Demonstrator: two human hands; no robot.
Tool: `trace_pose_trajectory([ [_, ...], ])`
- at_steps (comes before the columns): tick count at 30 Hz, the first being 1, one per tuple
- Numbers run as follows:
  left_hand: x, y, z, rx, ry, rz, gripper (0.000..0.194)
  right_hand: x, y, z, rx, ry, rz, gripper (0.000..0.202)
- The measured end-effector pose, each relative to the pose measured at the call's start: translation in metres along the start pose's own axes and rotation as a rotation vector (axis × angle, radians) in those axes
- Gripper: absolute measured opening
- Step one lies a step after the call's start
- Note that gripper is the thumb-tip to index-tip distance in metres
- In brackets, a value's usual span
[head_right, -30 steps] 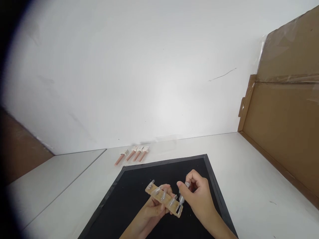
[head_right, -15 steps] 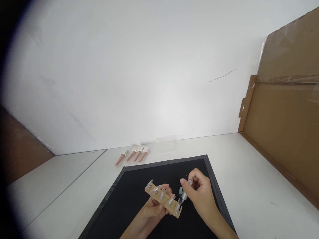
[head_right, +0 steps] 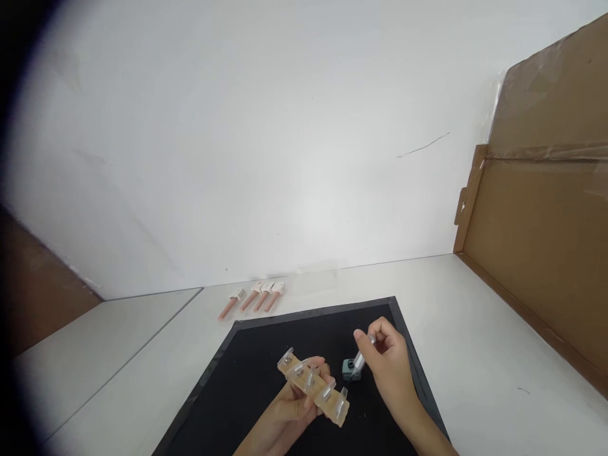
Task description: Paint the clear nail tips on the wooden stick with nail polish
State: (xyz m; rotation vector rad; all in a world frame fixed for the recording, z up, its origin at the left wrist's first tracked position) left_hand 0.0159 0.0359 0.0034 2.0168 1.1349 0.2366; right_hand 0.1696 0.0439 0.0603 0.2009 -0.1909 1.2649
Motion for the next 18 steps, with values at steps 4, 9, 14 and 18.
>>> trace_pose_trajectory([
  [4,0.0,0.002,0.001,0.018,-0.012,0.006,0.039,0.009,-0.014,-0.004,-0.052,0.006,-0.111,0.044],
  [9,-0.002,0.006,0.0,0.03,-0.027,0.02,0.038,0.016,-0.015,-0.01,-0.104,-0.01,-0.057,0.039],
  [14,-0.002,-0.002,0.0,0.0,-0.016,0.018,0.038,0.013,-0.003,-0.011,-0.195,-0.098,0.077,0.031],
  [18,-0.002,-0.006,0.0,-0.034,-0.01,0.033,0.039,0.007,0.006,-0.011,-0.298,-0.138,0.162,0.026],
])
Point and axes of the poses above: each hand's wrist, its own x-axis towards the middle knuckle, its own y-axis out of the palm, z = x × y, the point moved 7 cm from there along x, towards the middle knuckle, and after that the axes turned 6 degrees about -y, right-handed, at the moved point
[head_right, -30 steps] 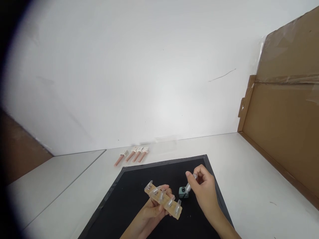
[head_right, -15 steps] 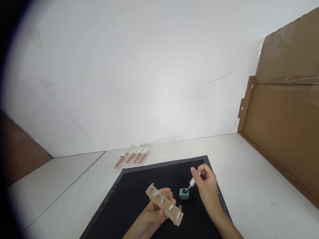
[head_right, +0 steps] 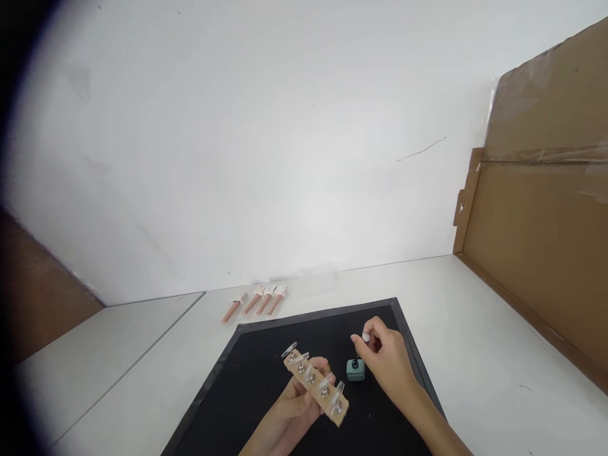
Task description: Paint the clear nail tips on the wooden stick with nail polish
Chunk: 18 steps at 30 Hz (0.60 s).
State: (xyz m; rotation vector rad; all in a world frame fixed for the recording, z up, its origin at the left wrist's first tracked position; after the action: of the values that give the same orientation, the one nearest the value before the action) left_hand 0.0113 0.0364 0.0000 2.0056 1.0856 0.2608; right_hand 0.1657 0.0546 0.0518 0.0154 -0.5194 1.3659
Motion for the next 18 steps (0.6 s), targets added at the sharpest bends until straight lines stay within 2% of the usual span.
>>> trace_pose_trajectory([
  [10,-0.001,0.0,0.0,-0.038,0.006,0.003,0.039,-0.003,0.014,0.005,-0.208,-0.086,0.092,0.021],
  [18,0.0,-0.004,0.0,0.016,0.006,-0.012,0.038,-0.004,0.024,0.011,-0.353,-0.181,0.266,0.012],
])
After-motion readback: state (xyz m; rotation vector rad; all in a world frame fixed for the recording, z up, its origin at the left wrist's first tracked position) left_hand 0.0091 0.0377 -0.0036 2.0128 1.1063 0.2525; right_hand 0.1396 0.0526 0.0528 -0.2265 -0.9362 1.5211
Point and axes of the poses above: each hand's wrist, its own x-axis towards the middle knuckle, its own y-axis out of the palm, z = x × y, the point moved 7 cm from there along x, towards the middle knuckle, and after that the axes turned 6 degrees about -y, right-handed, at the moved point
